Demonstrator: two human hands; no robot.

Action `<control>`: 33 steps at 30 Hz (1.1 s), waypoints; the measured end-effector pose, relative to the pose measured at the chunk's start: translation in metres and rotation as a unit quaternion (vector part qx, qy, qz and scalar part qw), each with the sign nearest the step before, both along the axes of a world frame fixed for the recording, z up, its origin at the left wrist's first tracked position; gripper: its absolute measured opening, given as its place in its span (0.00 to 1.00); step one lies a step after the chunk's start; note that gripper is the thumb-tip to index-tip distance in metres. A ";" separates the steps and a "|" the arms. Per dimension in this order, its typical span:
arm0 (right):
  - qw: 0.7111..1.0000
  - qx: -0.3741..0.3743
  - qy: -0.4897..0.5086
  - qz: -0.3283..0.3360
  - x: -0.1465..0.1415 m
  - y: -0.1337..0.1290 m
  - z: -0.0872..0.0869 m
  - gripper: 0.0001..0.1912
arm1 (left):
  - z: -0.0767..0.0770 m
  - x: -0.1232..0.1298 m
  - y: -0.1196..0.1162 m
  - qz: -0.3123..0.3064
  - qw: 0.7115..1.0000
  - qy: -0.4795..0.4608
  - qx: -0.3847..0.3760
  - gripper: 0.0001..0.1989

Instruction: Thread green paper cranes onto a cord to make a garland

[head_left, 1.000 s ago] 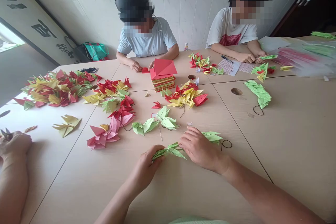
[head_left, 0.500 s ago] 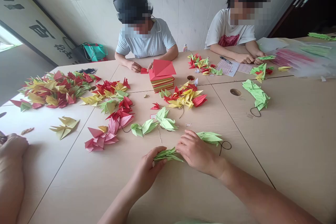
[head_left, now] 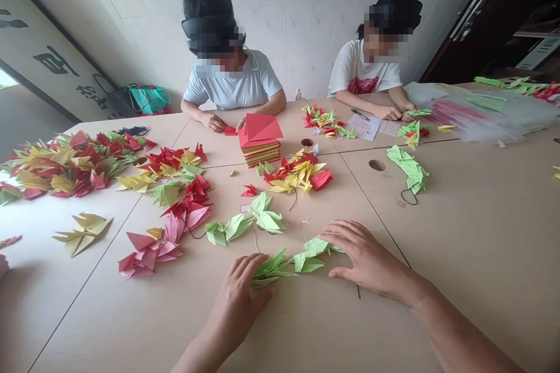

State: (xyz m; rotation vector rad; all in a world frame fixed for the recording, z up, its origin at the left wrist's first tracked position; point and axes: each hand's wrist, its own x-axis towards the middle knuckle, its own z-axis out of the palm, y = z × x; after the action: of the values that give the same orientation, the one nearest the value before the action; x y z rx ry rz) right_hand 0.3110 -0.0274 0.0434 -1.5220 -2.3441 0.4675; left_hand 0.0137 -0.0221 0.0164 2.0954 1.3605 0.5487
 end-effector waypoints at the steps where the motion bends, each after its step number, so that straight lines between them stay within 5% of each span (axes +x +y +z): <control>1: 1.000 -0.009 -0.004 -0.007 0.001 -0.002 -0.004 0.27 | 0.000 0.002 0.001 -0.012 1.000 0.008 0.010 0.21; 9: 0.997 -0.063 0.013 -0.041 -0.003 0.001 -0.020 0.20 | 0.018 0.045 0.008 -0.115 0.989 0.057 0.067 0.25; 14: 0.994 -0.083 0.053 -0.052 0.000 0.000 -0.021 0.20 | 0.017 0.064 0.019 -0.138 0.985 0.087 0.053 0.17; 33: 0.959 -0.180 0.178 -0.128 0.006 -0.003 -0.004 0.13 | 0.014 0.041 0.022 -0.099 0.994 0.038 -0.024 0.09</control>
State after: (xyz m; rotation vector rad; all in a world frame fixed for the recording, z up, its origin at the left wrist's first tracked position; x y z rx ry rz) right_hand 0.3166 -0.0303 0.0398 -1.6938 -1.8256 1.0491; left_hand 0.0549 0.0001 0.0307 2.2000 1.1770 0.3526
